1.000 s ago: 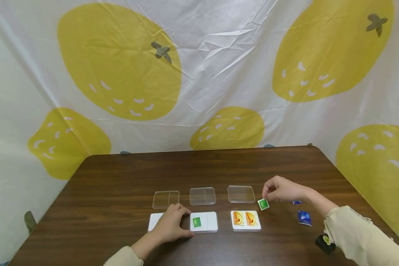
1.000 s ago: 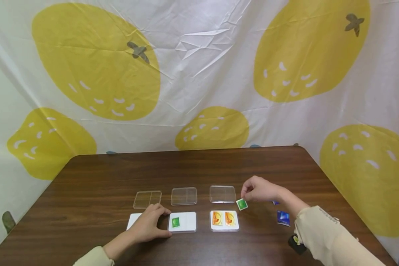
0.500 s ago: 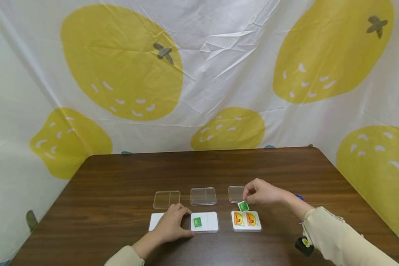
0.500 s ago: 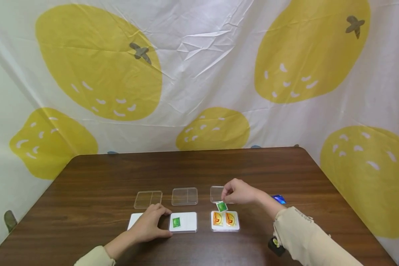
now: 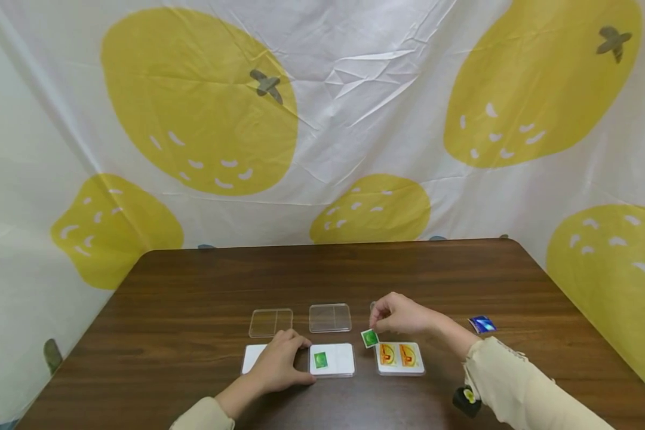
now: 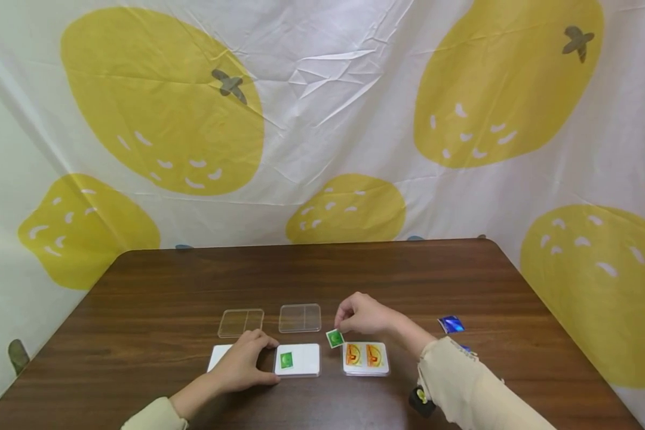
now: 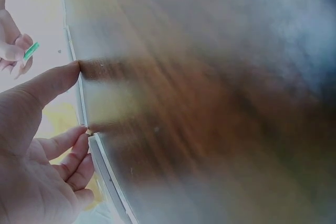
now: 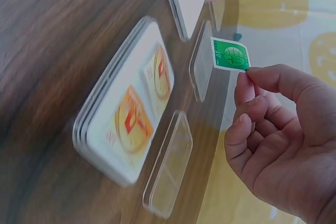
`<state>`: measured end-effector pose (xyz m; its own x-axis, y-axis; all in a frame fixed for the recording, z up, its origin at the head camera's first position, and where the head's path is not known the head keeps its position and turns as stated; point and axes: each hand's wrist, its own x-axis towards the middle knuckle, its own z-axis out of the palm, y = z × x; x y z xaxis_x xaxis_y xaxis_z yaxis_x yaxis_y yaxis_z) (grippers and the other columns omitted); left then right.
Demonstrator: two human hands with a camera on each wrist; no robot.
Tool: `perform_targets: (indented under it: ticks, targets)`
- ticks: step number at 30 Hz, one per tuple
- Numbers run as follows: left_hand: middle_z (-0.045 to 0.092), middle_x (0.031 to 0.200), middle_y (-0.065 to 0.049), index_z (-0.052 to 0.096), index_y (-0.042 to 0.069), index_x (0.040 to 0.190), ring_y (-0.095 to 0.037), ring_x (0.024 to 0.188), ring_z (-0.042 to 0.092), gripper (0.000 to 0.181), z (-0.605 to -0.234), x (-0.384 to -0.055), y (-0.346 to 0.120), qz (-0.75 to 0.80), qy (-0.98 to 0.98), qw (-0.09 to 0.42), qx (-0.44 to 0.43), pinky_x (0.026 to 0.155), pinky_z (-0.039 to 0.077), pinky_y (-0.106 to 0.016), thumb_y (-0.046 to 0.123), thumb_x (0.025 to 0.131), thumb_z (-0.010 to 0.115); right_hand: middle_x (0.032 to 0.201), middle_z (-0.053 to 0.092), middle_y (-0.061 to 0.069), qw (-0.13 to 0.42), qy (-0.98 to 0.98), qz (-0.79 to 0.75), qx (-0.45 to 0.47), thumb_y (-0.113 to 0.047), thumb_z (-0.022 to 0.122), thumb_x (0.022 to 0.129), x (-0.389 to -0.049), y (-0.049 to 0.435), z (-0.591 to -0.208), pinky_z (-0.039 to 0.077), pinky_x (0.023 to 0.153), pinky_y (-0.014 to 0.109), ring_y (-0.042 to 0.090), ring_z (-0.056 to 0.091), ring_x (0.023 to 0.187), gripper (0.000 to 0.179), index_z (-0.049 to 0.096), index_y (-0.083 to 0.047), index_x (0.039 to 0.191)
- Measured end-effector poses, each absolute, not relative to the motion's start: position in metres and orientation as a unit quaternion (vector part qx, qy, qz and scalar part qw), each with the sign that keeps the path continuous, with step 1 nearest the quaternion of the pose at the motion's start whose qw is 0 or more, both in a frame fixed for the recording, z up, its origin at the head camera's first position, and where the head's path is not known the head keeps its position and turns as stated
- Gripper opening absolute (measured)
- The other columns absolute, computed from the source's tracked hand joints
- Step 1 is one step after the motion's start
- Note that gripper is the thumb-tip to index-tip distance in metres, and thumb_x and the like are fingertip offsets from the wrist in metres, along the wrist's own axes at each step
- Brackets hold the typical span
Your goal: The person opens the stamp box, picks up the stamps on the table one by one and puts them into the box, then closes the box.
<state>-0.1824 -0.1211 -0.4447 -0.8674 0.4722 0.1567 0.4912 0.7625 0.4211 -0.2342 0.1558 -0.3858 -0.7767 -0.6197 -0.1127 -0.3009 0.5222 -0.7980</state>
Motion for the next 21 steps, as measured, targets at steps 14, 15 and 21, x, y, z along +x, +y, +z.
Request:
perform_targets:
  ticks: [14,15,21]
  targets:
    - [0.054,0.091,0.000,0.063,0.007,0.099,-0.017,0.086,0.048,0.054,-0.445,-0.183,-0.121,-0.229,-0.938,0.024,-0.258,0.070,0.043,-0.031,0.038,0.058,0.081,0.061,0.056,-0.001,0.183,0.840,-0.425,-0.284,-0.003,0.062,0.076,-0.228,0.127,-0.399,0.038,0.049,0.019,0.005,0.044,0.054,0.005,0.066,-0.001,0.075]
    - [0.054,0.090,0.000,0.063,0.007,0.099,-0.017,0.086,0.048,0.054,-0.445,-0.183,-0.121,-0.229,-0.938,0.024,-0.258,0.070,0.043,-0.031,0.038,0.058,0.081,0.061,0.056,-0.002,0.183,0.838,-0.429,-0.284,-0.003,0.062,0.076,-0.227,0.126,-0.400,0.037,0.049,0.019,0.005,0.043,0.053,0.005,0.066,-0.001,0.075]
    - [0.054,0.090,0.000,0.063,0.007,0.098,-0.017,0.085,0.048,0.053,-0.445,-0.183,-0.121,-0.232,-0.937,0.027,-0.259,0.069,0.043,-0.030,0.037,0.058,0.081,0.057,0.052,-0.004,0.185,0.834,-0.450,-0.260,-0.002,0.062,0.074,-0.223,0.114,-0.409,0.032,0.045,0.018,0.003,0.039,0.048,0.005,0.065,0.002,0.073]
